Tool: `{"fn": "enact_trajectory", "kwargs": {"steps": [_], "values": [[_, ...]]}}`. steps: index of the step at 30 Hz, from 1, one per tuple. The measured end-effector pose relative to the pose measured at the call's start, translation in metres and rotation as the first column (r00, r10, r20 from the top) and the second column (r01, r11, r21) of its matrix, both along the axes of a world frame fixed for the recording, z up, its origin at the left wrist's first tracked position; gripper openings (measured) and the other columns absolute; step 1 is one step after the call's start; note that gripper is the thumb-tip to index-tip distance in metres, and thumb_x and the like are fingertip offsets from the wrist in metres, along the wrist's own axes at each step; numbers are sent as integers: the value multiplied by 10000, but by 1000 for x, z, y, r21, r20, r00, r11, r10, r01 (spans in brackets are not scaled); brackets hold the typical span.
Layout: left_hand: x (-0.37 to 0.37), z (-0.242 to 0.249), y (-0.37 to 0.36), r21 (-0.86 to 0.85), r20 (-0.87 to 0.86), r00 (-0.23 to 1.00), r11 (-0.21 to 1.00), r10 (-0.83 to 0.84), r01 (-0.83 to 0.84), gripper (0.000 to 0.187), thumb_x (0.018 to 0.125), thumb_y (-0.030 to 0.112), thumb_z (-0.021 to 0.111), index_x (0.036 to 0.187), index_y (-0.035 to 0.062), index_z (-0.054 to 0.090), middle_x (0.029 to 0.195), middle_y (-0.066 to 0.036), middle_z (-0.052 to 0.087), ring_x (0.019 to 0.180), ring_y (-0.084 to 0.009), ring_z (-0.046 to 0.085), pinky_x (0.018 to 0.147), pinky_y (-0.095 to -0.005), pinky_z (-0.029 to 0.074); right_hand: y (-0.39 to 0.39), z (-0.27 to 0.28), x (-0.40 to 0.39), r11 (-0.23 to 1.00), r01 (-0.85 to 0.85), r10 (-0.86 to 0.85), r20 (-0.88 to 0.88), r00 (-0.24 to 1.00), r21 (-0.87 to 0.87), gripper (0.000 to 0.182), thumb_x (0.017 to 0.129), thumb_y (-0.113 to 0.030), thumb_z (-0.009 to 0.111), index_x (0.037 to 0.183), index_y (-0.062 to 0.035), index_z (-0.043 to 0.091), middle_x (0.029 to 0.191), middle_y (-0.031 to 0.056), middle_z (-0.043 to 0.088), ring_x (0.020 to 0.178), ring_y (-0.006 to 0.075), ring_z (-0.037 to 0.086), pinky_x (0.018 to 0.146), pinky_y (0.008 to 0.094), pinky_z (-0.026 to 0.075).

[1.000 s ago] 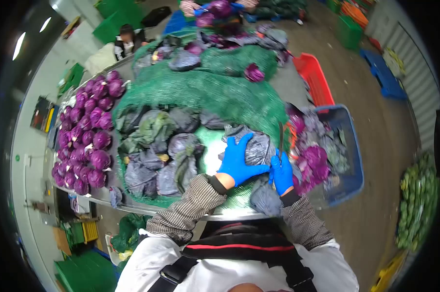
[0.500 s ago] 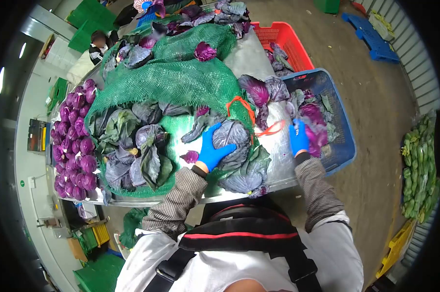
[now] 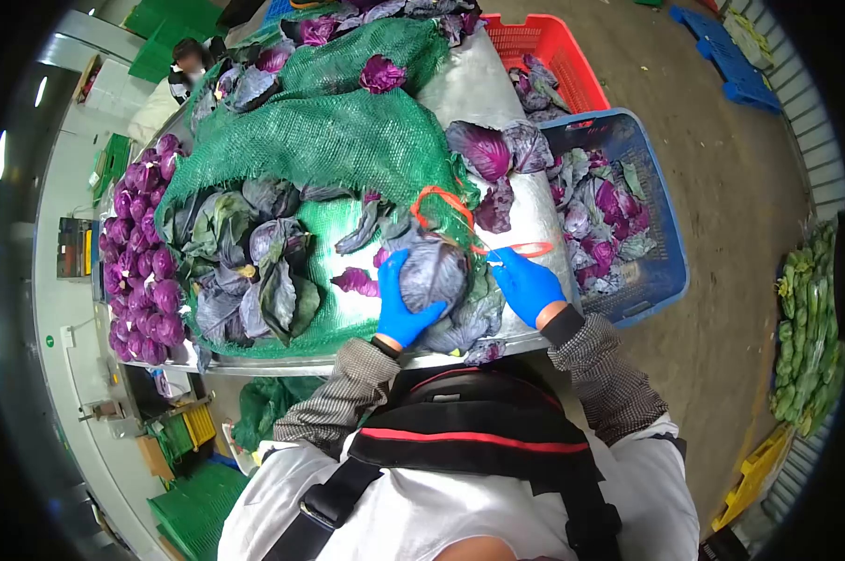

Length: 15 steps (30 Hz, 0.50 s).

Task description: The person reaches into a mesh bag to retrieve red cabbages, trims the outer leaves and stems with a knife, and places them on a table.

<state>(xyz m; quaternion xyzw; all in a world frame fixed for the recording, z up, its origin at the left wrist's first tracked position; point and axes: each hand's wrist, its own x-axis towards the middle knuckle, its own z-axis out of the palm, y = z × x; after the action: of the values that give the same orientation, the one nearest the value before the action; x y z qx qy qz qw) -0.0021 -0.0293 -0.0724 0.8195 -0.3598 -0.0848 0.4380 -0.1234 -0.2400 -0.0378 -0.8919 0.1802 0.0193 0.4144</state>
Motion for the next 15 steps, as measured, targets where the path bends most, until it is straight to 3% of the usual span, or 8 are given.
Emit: {"fn": "enact_trajectory", "kwargs": {"steps": [1,4,6,7,9,11,13,15], "values": [[3,-4,7,2,-1,1000,1000,4,-4,925,563,307,788,1298,30,300,1251,-171,355,1174,-321,344,1002,-423,283,0,-10,-2,999,9,-7,-51,999,37,323,877,-230,460,1184,-129,454,1034,135,595,860,312,594,733,382,477],[19,8,23,-190,-531,830,931,171,-313,844,624,218,774,1297,30,303,1231,-132,389,1142,-255,392,1003,-372,295,0,-25,-6,968,100,-83,-85,993,229,306,881,-233,469,1159,-107,466,998,134,606,851,293,606,734,361,475],[26,55,15,-289,-313,942,933,118,-213,900,580,275,790,1290,13,303,1222,-148,394,1146,-269,390,1007,-385,285,3,-52,-12,878,217,-278,84,957,428,272,894,-248,474,1118,-94,499,908,100,621,705,200,606,620,314,480],[31,77,10,-313,-162,985,944,56,-105,921,566,301,793,1288,8,302,1225,-156,389,1155,-277,381,1009,-396,280,1,-46,-11,877,218,-278,81,957,428,272,894,-248,474,1118,-94,499,908,100,621,705,200,606,620,314,480],[35,105,-4,-296,23,999,955,-28,33,935,551,320,792,1285,5,305,1231,-161,380,1164,-287,370,1007,-411,278,-7,-27,-6,630,499,-475,-213,854,594,255,908,-265,459,1093,-99,516,870,54,610,556,118,526,475,274,447],[33,115,-23,-220,260,945,941,-198,258,935,537,340,788,1274,2,322,1247,-179,353,1186,-321,342,1000,-444,274,-9,-30,-9,591,443,-535,-84,841,674,255,916,-290,447,1071,-102,525,827,21,587,486,65,436,390,241,390],[25,91,-41,-107,180,929,933,-323,345,914,529,316,785,1267,12,338,1241,-188,344,1179,-344,343,1004,-436,277,-12,-19,-11,657,437,-520,-50,853,614,256,918,-296,443,1063,-100,522,818,28,593,504,70,464,397,240,396],[13,47,-56,-65,-88,935,939,-344,339,893,533,293,776,1266,28,340,1225,-196,342,1168,-366,344,1007,-425,281,-14,-19,-16,694,482,-501,-122,857,535,268,920,-310,429,1062,-102,520,849,70,618,549,165,541,464,299,442]]}}
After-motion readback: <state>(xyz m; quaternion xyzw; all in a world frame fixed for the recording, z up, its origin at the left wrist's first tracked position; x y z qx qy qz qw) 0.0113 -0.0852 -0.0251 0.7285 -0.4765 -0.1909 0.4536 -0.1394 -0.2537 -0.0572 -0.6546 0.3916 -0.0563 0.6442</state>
